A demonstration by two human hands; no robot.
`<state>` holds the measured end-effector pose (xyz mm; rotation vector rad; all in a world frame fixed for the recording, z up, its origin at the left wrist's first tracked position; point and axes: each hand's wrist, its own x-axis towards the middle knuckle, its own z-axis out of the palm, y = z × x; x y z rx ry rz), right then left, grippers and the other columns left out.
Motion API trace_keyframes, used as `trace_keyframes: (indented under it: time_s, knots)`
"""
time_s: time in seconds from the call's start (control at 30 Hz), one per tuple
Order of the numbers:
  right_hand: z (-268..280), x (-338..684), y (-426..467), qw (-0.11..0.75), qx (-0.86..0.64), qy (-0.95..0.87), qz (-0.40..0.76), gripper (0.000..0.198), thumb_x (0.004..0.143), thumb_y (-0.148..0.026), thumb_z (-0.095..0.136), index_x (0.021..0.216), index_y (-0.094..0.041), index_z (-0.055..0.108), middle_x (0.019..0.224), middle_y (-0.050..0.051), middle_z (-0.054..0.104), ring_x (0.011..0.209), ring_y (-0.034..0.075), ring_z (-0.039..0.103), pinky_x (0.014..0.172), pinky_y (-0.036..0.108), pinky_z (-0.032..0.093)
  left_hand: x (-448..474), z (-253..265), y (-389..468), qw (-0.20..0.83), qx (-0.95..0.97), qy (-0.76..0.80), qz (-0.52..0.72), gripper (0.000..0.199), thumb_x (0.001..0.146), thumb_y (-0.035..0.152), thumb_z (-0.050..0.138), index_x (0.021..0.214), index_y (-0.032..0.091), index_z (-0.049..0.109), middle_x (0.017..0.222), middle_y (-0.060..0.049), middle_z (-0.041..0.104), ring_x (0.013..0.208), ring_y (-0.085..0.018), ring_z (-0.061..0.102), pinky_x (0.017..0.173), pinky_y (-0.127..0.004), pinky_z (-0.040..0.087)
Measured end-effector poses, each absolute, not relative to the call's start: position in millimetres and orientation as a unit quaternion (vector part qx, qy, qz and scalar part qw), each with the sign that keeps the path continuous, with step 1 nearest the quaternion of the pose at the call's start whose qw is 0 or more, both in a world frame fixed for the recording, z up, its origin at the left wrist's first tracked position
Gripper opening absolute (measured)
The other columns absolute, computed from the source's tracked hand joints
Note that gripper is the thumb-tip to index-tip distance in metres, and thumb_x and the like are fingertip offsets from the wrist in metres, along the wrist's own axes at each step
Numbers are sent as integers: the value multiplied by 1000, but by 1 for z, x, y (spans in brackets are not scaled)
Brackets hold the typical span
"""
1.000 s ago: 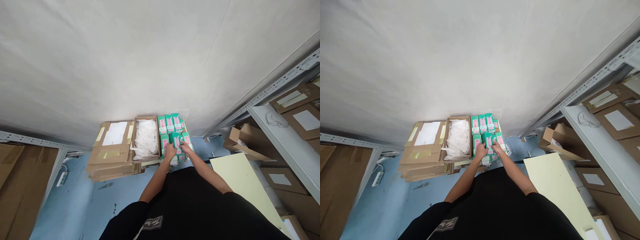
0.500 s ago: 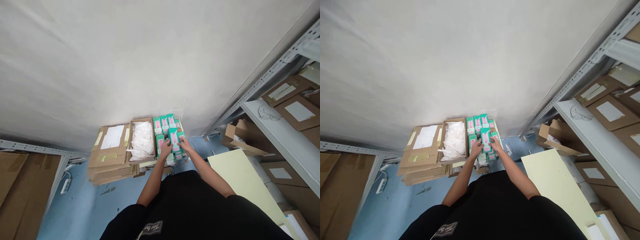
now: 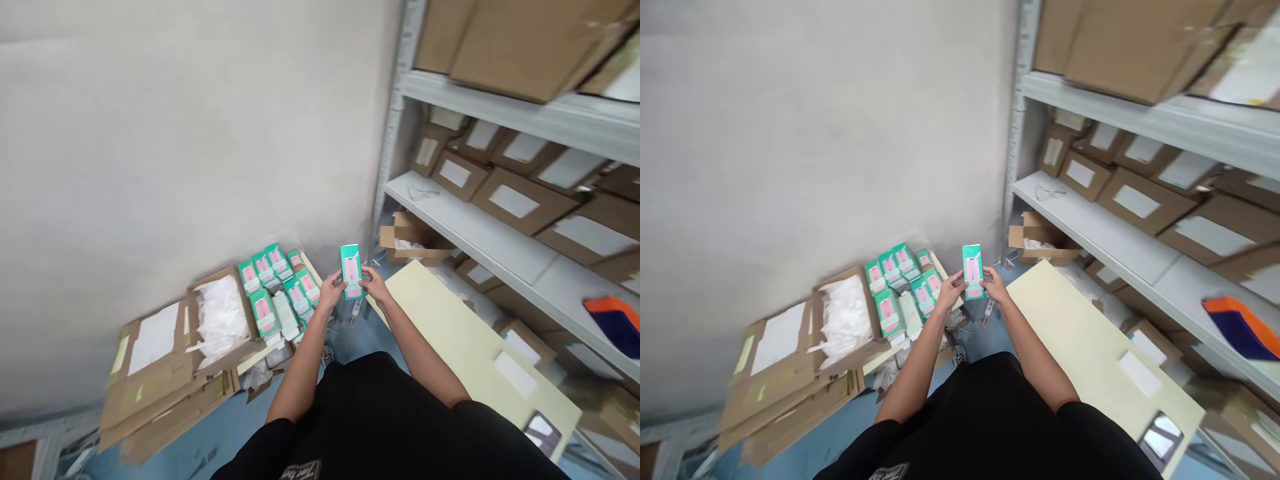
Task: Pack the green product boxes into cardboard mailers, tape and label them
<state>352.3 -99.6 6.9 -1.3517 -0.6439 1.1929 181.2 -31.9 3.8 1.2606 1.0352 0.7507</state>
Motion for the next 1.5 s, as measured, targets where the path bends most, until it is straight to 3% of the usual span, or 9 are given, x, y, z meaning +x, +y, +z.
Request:
trace_keyframes:
  time_s: [0.27, 0.53, 0.73, 0.9, 1.1, 1.17, 1.4, 1.5]
  knots:
    - [5, 487, -244, 648, -628, -163, 399, 60, 63, -22, 69, 123, -26, 67, 137, 8, 67, 91, 20, 71, 73, 31, 55, 354, 7, -109, 672, 621, 374, 154, 75, 79, 16, 74, 150, 20, 53, 134, -12, 66, 101, -18, 71, 83, -30, 60]
    - [-19, 535, -341, 685, -650, -17, 329, 61, 58, -23, 67, 119, -25, 69, 134, 8, 68, 91, 22, 70, 73, 33, 55, 453, -7, -180, 652, 693, 308, 6, 69, 74, 8, 68, 142, 19, 62, 124, -10, 69, 91, -17, 71, 77, -27, 59]
    - [-35, 534, -356, 698, -641, 73, 311, 49, 59, -27, 72, 108, -26, 70, 129, 6, 70, 99, 23, 68, 77, 32, 54, 479, -29, -184, 612, 730, 298, -65, 88, 67, 5, 74, 151, 18, 52, 118, -9, 71, 91, -18, 71, 75, -25, 58]
    - [-54, 527, -345, 684, -662, 137, 275, 37, 62, -36, 76, 96, -25, 67, 116, 4, 73, 101, 22, 67, 79, 31, 51, 494, -54, -174, 588, 763, 246, -106, 77, 70, 6, 71, 145, 19, 58, 107, -6, 76, 96, -21, 72, 79, -28, 58]
    - [-79, 514, -325, 663, -676, 205, 250, 65, 60, -32, 73, 124, -30, 59, 103, 2, 74, 95, 23, 68, 78, 32, 49, 502, -98, -166, 561, 790, 217, -122, 55, 76, 4, 67, 128, 21, 66, 120, -6, 76, 114, -19, 70, 95, -29, 54]
    - [-86, 509, -319, 664, -677, 206, 242, 65, 61, -31, 71, 125, -29, 58, 101, 2, 76, 95, 23, 68, 78, 31, 48, 500, -110, -165, 567, 788, 204, -123, 50, 77, 5, 69, 124, 22, 66, 125, -6, 75, 117, -19, 69, 99, -30, 52]
    - [-116, 491, -309, 651, -710, 191, 188, 34, 61, -25, 67, 92, -25, 53, 95, 1, 75, 96, 23, 67, 85, 33, 50, 478, -133, -158, 564, 786, 206, -147, 34, 80, 6, 68, 111, 18, 64, 118, -9, 76, 115, -22, 70, 96, -33, 53]
    - [-129, 484, -316, 619, -736, 213, 173, 34, 56, -20, 68, 86, -25, 51, 88, -2, 71, 97, 23, 66, 90, 34, 50, 466, -136, -160, 569, 784, 194, -156, 38, 79, 6, 69, 114, 18, 63, 117, -10, 75, 111, -22, 72, 94, -33, 54]
